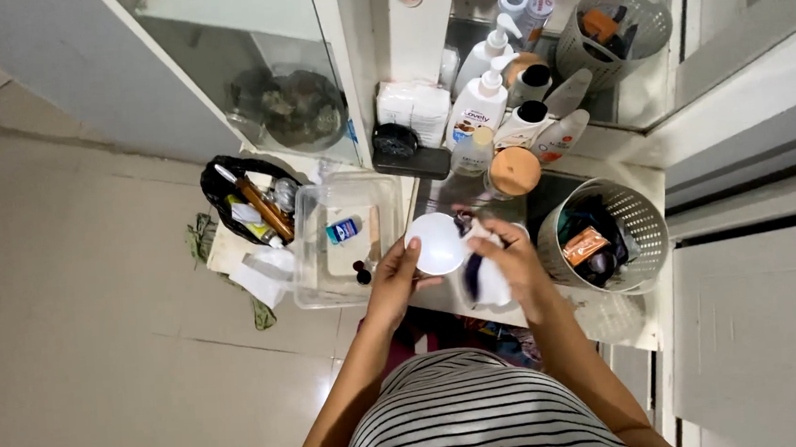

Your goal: The person removes various toiletries from a plastic bin and a basket, wipes them with a tissue, and places them on a bathroom counter. The person handles bottles, jars, and a small black case, arranging them on the counter surface.

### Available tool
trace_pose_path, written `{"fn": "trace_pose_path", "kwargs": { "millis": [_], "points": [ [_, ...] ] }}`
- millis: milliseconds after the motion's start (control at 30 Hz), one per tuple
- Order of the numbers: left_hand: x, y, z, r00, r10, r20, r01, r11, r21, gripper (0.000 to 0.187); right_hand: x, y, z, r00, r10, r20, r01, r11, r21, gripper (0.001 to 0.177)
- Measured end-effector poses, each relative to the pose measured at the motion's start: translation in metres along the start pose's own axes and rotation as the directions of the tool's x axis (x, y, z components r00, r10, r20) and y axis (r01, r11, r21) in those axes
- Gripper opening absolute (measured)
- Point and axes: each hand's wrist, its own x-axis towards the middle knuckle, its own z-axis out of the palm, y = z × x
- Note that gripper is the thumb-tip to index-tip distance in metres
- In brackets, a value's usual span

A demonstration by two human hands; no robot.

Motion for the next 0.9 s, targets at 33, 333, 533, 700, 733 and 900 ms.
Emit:
{"fn": "trace_pose_path", "kwargs": {
  "millis": [33,333,533,700,733,900],
  "points": [
    [0.0,0.004,0.002,0.999,0.004,0.042,-0.005,1.0,0.026,0.063,0.012,0.031,-0.005,0.998,-0.041,0.042,0.037,0.996,0.085,0.031],
    [0.016,0.011,-0.033,0.961,0.063,0.268,-0.115,0.977,0.182,0.05,0.006,0.036,0.005,0.916,-0.35,0.195,0.335,0.936,0.106,0.031],
    [0.047,0.01,-0.051,0.9,0.212,0.382,-0.35,0.872,0.341,0.045,0.006,0.035,0.016,0.961,-0.137,0.24,0.156,0.986,-0.059,0.037],
    [0.047,0.0,-0.051,0.96,0.115,0.254,-0.204,0.911,0.358,0.066,-0.006,0.009,0.027,0.998,-0.066,0.011,0.066,0.997,0.028,0.033],
    [0.043,-0.001,-0.048,0.959,0.103,0.266,-0.184,0.936,0.3,0.072,-0.006,0.004,0.024,0.994,-0.085,-0.076,0.085,0.996,-0.005,0.032],
    [0.035,-0.029,-0.027,0.942,-0.047,0.331,-0.027,0.976,0.214,0.057,0.023,0.042,-0.012,0.967,-0.143,-0.209,0.157,0.986,0.053,0.028]
  ]
}}
